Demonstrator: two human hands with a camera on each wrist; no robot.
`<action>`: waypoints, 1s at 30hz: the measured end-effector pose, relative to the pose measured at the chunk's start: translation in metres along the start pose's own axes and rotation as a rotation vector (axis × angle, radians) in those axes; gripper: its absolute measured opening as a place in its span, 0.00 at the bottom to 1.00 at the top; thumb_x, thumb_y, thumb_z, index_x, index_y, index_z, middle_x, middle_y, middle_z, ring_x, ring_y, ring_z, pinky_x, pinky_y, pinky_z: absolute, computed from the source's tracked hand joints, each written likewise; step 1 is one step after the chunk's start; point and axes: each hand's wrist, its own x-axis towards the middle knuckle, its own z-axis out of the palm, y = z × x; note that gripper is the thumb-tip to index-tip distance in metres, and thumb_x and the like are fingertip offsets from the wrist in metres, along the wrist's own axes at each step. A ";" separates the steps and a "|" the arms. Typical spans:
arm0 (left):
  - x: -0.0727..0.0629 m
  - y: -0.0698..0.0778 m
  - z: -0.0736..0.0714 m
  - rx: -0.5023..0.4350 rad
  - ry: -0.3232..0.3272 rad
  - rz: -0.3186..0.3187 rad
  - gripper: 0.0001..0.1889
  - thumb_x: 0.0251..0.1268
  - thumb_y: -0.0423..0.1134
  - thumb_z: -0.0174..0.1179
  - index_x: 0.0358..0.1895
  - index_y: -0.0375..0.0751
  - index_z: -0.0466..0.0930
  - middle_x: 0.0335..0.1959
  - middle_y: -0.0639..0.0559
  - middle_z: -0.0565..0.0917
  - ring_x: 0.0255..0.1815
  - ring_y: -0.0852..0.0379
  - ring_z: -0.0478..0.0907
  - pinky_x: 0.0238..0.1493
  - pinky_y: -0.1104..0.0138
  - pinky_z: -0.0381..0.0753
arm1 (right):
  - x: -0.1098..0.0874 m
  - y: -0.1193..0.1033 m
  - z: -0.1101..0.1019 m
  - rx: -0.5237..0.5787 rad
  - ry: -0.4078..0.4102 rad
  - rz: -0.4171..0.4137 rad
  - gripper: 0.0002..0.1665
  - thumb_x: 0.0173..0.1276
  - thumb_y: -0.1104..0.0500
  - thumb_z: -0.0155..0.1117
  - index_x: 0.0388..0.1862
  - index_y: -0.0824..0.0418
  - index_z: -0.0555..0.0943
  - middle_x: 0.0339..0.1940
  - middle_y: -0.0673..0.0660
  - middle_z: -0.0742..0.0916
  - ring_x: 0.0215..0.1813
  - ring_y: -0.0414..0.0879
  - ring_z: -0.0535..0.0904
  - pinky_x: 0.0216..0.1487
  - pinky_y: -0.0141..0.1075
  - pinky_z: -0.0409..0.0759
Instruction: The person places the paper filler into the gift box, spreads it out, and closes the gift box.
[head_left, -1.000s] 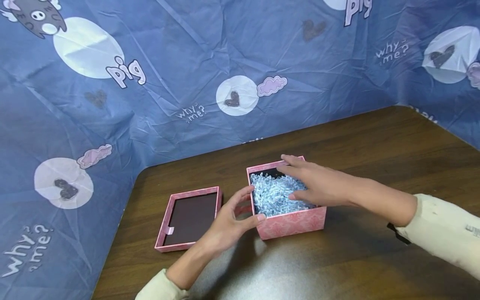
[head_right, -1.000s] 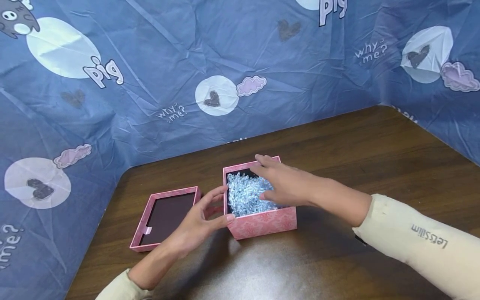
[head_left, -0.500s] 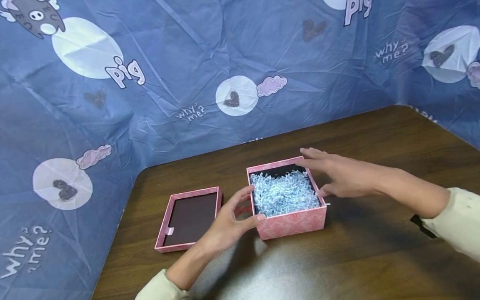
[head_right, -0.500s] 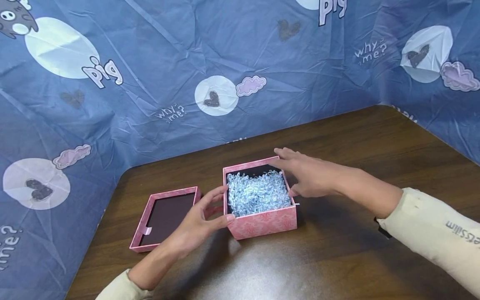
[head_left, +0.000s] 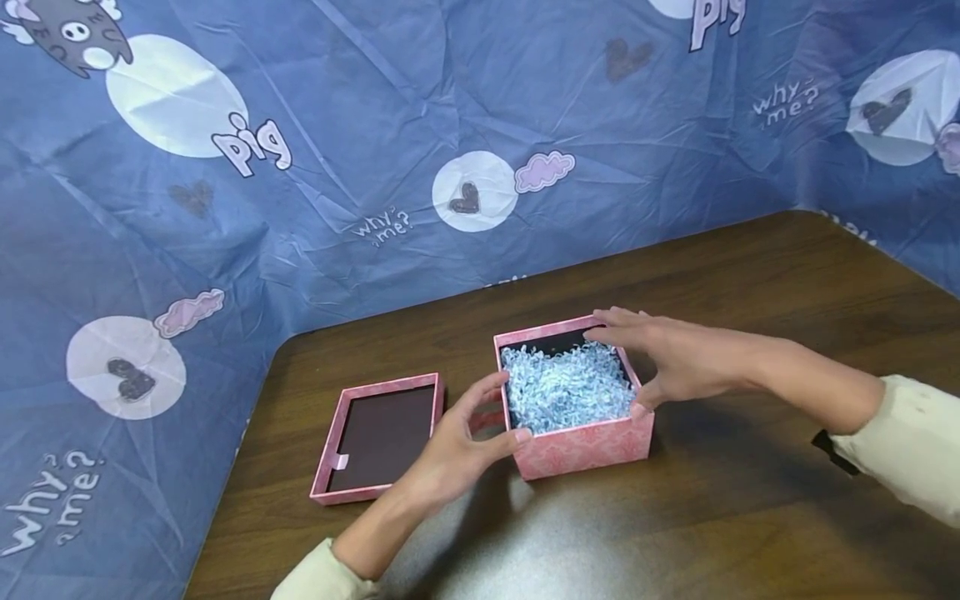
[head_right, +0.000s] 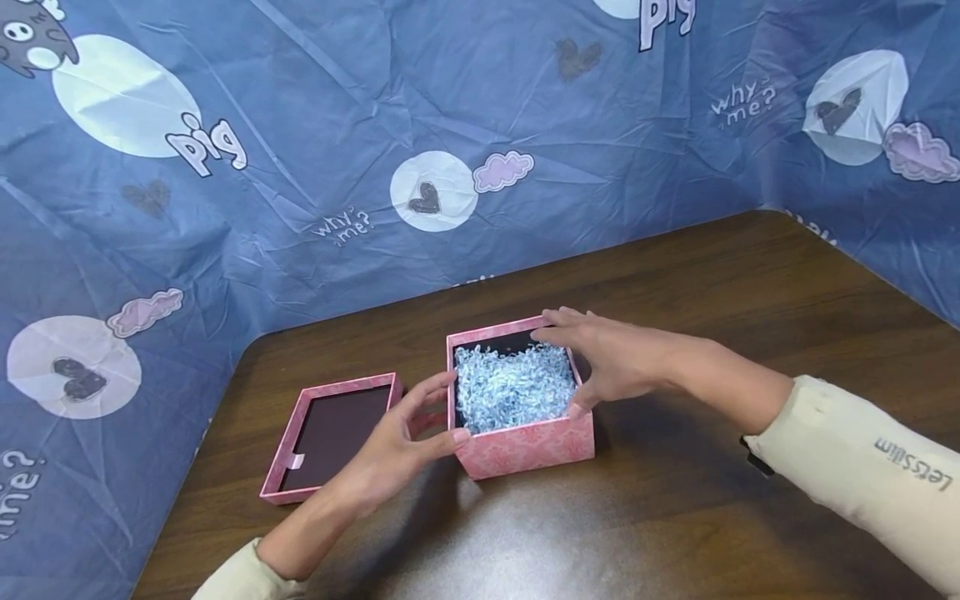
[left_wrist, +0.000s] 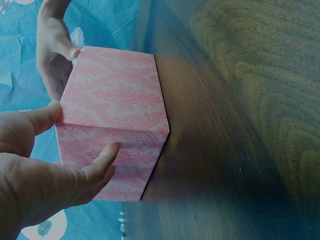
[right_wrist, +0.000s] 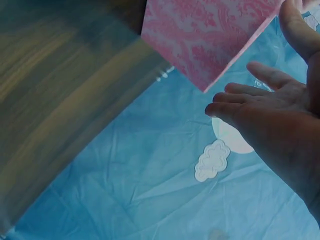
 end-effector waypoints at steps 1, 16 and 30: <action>0.000 0.000 0.000 0.002 0.000 0.000 0.35 0.61 0.40 0.66 0.71 0.51 0.61 0.66 0.43 0.68 0.63 0.41 0.70 0.55 0.53 0.76 | 0.002 0.000 0.002 0.005 0.004 0.004 0.55 0.49 0.49 0.79 0.74 0.58 0.63 0.77 0.64 0.58 0.75 0.67 0.49 0.67 0.64 0.54; 0.000 0.001 -0.001 -0.007 -0.015 -0.003 0.35 0.62 0.41 0.66 0.72 0.51 0.61 0.67 0.44 0.67 0.64 0.41 0.69 0.56 0.53 0.76 | 0.029 -0.007 0.031 -0.142 0.060 -0.086 0.47 0.48 0.65 0.78 0.68 0.65 0.69 0.73 0.69 0.63 0.75 0.65 0.52 0.71 0.62 0.44; 0.000 0.002 0.001 -0.040 -0.007 0.023 0.35 0.61 0.36 0.66 0.71 0.46 0.61 0.65 0.40 0.68 0.63 0.39 0.70 0.55 0.55 0.77 | 0.020 -0.015 0.008 -0.120 0.150 0.006 0.37 0.63 0.59 0.69 0.69 0.65 0.68 0.73 0.66 0.66 0.75 0.60 0.57 0.71 0.61 0.44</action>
